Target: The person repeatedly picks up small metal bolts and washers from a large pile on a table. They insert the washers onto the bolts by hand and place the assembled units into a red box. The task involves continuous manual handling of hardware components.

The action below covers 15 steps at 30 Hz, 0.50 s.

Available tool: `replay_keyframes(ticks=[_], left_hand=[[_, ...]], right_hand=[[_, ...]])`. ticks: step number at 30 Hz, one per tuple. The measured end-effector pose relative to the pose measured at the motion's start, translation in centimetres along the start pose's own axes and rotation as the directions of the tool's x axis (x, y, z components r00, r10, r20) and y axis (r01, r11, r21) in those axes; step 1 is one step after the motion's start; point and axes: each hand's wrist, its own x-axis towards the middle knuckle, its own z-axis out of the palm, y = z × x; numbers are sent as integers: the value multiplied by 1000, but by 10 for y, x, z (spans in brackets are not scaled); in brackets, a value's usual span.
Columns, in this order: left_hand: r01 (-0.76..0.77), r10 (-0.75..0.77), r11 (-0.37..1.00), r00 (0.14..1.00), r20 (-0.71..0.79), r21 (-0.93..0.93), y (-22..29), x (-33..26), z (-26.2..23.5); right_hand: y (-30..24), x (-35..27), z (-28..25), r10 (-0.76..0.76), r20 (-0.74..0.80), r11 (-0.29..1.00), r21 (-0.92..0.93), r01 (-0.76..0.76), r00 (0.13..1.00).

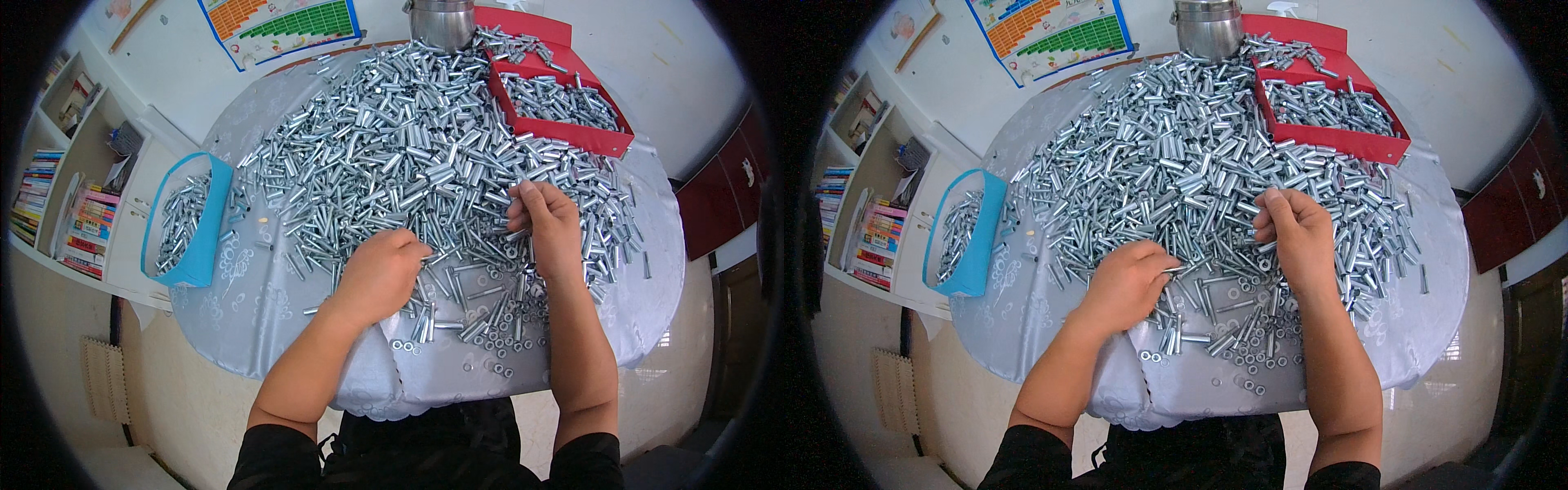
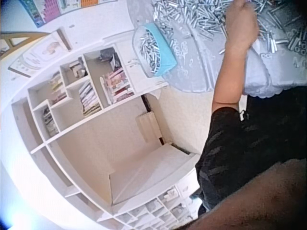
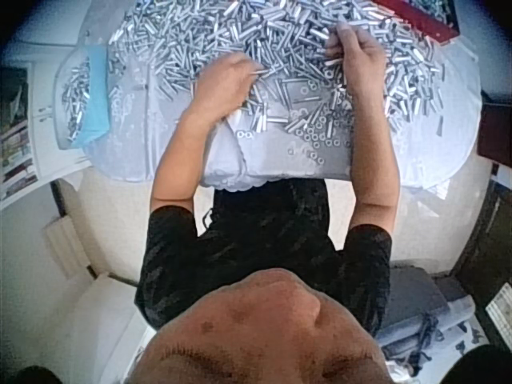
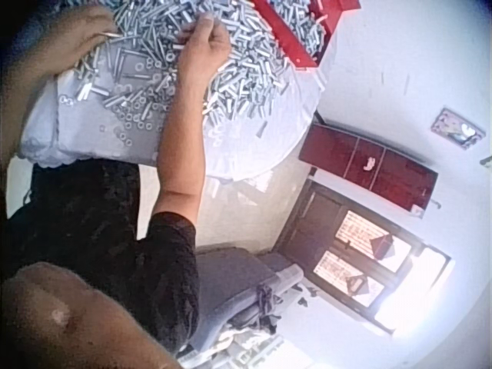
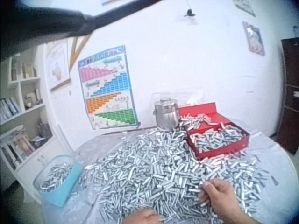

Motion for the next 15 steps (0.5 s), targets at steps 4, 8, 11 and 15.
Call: replay_keyframes(ticks=[4, 8, 11, 15], left_hand=[[-59, 55, 997, 994, -96, -44, 0, 4, 11], [-92, 56, 987, 968, -245, -135, 5, 7, 26], [70, -153, 941, 961, -232, -332, 14, 10, 18], [230, -413, 786, 886, -211, -574, 6, 8, 10]], right_hand=[[0, 0, 1, -2, -7, 1000, -16, 2, 1000], [2, 0, 2, -5, 1, 1000, -13, 5, 1000], [-1, -1, 2, 8, -10, 1000, -6, -8, 1000], [-3, -2, 1, -7, 0, 1000, -30, 7, 1000]])
